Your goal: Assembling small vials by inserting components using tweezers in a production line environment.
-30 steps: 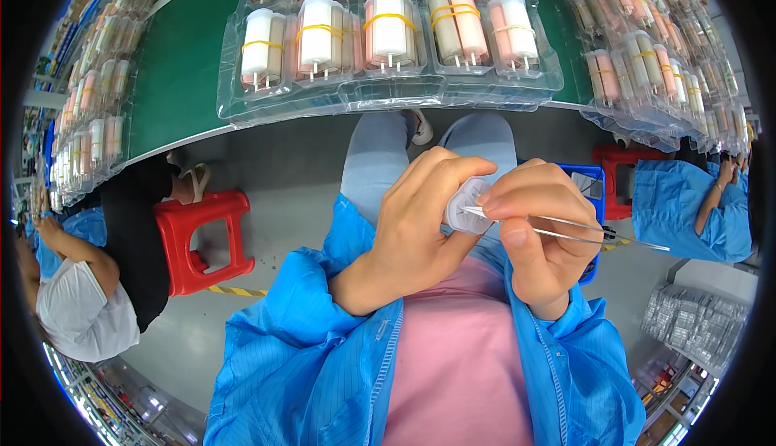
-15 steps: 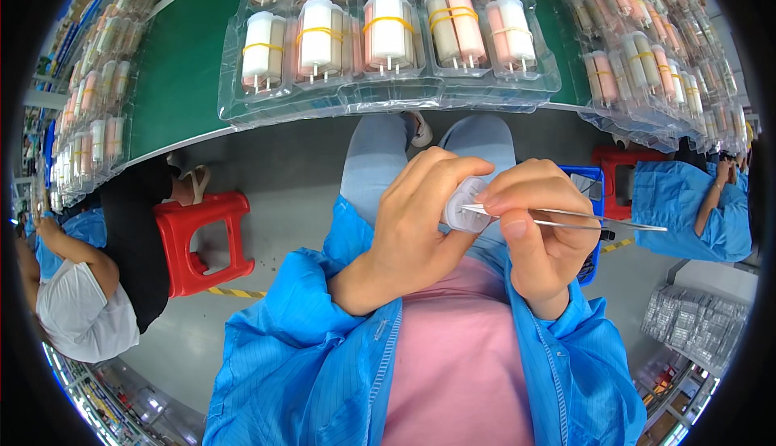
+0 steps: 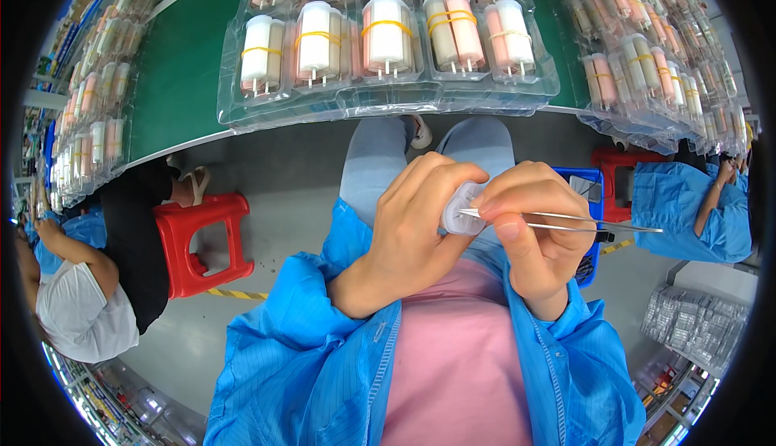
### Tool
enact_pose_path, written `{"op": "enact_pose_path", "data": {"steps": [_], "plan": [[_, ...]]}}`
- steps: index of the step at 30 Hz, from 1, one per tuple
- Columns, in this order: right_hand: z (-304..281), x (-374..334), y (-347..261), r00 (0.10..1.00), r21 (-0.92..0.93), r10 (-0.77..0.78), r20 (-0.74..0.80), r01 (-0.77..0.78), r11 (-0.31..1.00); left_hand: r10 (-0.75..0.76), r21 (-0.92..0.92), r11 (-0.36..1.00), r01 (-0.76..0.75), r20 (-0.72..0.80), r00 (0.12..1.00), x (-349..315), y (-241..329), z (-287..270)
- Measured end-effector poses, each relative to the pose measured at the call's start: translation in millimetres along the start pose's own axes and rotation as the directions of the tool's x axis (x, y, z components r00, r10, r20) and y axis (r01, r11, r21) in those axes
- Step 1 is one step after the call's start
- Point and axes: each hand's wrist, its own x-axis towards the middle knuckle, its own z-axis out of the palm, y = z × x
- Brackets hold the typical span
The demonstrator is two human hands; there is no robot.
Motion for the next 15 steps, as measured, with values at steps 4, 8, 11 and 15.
{"op": "enact_pose_path", "data": {"steps": [4,8,11,15], "plan": [[-0.5,0.7,-3.4,0.999,-0.013,0.031,0.012,-0.03,0.999,0.01,0.003,1.0,-0.01,0.003,1.0,-0.5,-1.0,0.5],[0.4,3.8,-3.3,0.999,-0.061,-0.004,0.032,0.006,0.998,0.018,0.001,1.0,-0.018,0.007,1.0,0.1,-0.6,0.0],[1.5,5.7,-4.0,0.999,-0.091,-0.009,0.052,0.014,0.996,0.028,0.029,0.999,-0.029,0.009,1.0,-0.3,-1.1,-0.1],[1.9,6.2,-5.3,0.998,-0.093,-0.002,0.061,0.008,0.996,0.014,0.026,1.0,-0.014,0.014,1.0,-2.1,-1.4,-0.4]]}}
